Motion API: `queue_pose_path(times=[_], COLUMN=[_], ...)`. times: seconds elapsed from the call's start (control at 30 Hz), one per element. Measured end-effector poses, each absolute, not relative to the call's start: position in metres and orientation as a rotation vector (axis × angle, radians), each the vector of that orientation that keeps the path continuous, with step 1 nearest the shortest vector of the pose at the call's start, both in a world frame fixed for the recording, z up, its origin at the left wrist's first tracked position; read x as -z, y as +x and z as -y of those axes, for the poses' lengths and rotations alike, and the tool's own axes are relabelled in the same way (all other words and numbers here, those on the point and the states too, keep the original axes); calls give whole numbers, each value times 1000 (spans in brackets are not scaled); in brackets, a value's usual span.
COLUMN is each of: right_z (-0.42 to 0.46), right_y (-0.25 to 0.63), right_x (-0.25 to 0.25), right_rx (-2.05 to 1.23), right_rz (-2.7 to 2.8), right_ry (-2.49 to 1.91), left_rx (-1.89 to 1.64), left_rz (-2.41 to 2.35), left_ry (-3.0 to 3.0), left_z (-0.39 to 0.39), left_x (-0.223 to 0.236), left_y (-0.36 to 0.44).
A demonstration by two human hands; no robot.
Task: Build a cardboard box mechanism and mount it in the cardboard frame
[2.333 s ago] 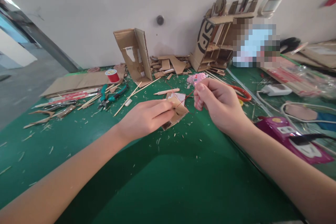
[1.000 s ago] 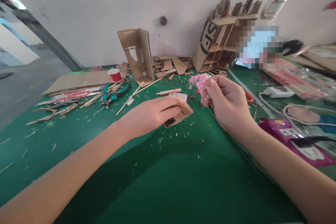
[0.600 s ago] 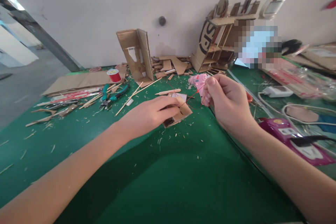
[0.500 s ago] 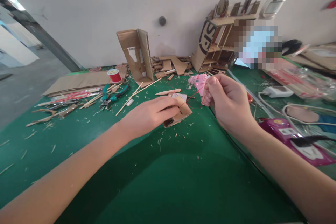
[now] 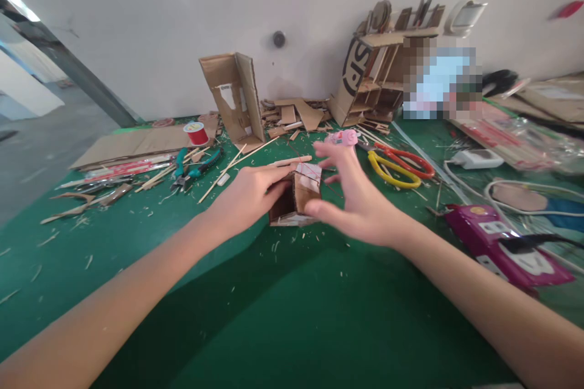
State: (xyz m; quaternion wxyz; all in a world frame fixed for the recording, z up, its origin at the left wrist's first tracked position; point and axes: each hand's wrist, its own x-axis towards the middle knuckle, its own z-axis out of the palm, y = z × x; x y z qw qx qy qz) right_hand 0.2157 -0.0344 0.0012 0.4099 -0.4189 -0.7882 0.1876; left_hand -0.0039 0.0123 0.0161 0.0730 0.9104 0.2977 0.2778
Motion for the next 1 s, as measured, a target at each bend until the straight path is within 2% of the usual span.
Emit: queue_pose_path(times=[0.17,0.33,0.8,1.0], right_z=[37,30,27,24], right_y=[207,213,215,219], right_x=[9,15,19,24], right_rx=[-498,-585,-952,-1081], right_rz=[2205,2136,1948,1912], right_ry=[-1120,-1156,-1085,-986], left_rx=[-721,-945,-1109,-1058], left_rz=[-995,-1060,-1073,-1187], left_ry=[2656,2510,2460,2458], left_z=[-9,-18,-19,-20], left_x=[-13,-10,-14,-17], left_y=[-4,-7,-10,-12])
